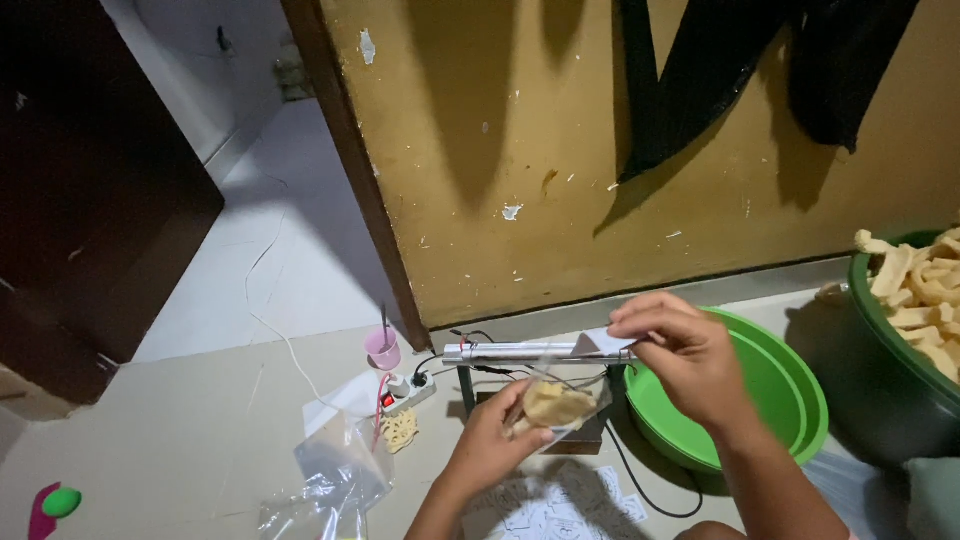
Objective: Packaging small food items and labels into plastic bags and sealing them with a heat sealer.
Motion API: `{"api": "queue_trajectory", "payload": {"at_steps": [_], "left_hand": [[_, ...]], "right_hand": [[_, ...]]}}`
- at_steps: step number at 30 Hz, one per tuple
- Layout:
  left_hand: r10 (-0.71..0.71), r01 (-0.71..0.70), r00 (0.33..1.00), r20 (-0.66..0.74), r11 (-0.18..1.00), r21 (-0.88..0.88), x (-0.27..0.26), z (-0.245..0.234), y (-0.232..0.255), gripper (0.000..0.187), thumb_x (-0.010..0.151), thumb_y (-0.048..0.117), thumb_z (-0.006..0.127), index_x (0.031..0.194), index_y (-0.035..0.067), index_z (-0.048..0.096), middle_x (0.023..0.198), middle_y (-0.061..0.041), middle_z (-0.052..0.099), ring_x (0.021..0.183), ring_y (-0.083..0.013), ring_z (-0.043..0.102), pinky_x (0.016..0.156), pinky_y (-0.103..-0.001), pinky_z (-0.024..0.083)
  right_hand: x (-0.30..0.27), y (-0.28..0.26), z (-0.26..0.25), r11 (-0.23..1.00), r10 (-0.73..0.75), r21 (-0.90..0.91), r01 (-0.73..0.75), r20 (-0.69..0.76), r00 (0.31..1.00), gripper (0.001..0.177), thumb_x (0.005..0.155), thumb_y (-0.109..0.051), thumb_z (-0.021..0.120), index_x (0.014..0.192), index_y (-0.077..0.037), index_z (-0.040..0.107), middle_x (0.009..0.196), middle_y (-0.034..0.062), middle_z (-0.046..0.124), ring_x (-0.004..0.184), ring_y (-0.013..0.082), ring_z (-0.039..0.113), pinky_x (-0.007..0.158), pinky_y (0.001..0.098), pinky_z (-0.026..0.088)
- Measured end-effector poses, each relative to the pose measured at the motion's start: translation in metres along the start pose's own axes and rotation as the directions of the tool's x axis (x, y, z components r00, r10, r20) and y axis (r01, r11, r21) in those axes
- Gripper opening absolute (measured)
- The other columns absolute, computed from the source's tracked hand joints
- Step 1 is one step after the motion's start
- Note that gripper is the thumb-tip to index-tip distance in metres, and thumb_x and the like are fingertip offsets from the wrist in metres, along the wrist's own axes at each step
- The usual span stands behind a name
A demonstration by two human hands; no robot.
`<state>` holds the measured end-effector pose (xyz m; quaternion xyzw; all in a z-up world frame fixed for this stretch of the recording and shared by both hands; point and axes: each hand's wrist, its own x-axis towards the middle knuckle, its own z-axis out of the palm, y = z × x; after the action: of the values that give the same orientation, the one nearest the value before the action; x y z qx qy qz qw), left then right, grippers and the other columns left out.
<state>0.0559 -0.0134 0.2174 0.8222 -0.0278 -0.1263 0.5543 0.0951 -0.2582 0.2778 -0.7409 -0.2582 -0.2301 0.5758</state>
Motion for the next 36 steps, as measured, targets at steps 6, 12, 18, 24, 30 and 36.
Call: {"api": "queue_trajectory", "payload": {"at_steps": [6,12,18,24,30,36], "left_hand": [[0.056,-0.052,0.995,-0.083,0.997,0.057,0.007,0.008,-0.002,0.072,0.076,0.016,0.085,0.142,0.026,0.058,0.132,-0.002,0.071,0.111,-0.0157,0.073,0.088,-0.026,0.067],[0.222,-0.208,0.938,-0.265,0.975,0.082,0.018,0.016,-0.021,0.061,0.077,0.002,0.077,0.133,0.021,0.062,0.133,-0.003,0.068,0.112,-0.0187,0.072,0.083,-0.026,0.071],[0.354,-0.336,0.899,-0.260,0.935,0.112,0.014,0.015,-0.023,0.063,0.075,0.001,0.075,0.135,0.016,0.062,0.135,-0.005,0.063,0.112,-0.0201,0.066,0.079,-0.030,0.065],[0.294,-0.282,0.950,-0.104,0.952,0.117,0.006,0.008,-0.018,0.061,0.074,0.014,0.084,0.132,0.020,0.066,0.116,0.002,0.073,0.093,-0.0134,0.070,0.072,-0.025,0.058],[0.215,-0.226,0.970,0.109,0.969,0.096,0.007,0.000,-0.043,0.070,0.071,0.017,0.086,0.137,0.023,0.065,0.127,0.000,0.071,0.106,-0.0150,0.068,0.091,-0.029,0.054],[0.213,-0.236,0.946,0.245,0.969,0.069,0.005,-0.005,-0.046,0.065,0.073,0.025,0.082,0.135,0.018,0.065,0.128,0.001,0.072,0.114,-0.0152,0.068,0.096,-0.030,0.052]], "right_hand": [[-0.003,0.001,0.002,0.944,-0.033,-0.315,0.099,0.210,0.977,0.026,0.078,0.006,0.070,0.094,-0.012,0.078,0.092,0.0025,0.078,0.083,0.0150,0.072,0.074,0.0255,0.058],[-0.006,-0.003,0.009,0.819,-0.226,-0.463,0.339,0.283,0.932,0.013,0.085,-0.007,0.074,0.090,-0.018,0.075,0.089,-0.0022,0.070,0.079,0.0200,0.062,0.074,0.0334,0.048],[-0.003,-0.007,0.023,0.643,-0.472,-0.516,0.566,0.314,0.824,0.007,0.094,-0.016,0.067,0.091,-0.016,0.074,0.089,-0.0006,0.069,0.080,0.0245,0.057,0.066,0.0383,0.043],[0.001,0.007,0.029,0.635,-0.480,-0.379,0.673,0.490,0.728,0.002,0.088,-0.022,0.074,0.087,-0.024,0.075,0.086,-0.0113,0.072,0.091,0.0245,0.059,0.068,0.0424,0.039],[-0.010,0.020,0.031,0.787,-0.247,-0.292,0.543,0.657,0.712,0.016,0.075,-0.018,0.082,0.089,-0.028,0.080,0.080,-0.0129,0.076,0.095,0.0244,0.061,0.070,0.0437,0.043],[-0.023,0.034,0.030,0.830,-0.081,-0.344,0.438,0.703,0.706,0.014,0.080,-0.017,0.079,0.088,-0.028,0.079,0.098,0.0079,0.075,0.100,0.0283,0.069,0.076,0.0432,0.046]]}}
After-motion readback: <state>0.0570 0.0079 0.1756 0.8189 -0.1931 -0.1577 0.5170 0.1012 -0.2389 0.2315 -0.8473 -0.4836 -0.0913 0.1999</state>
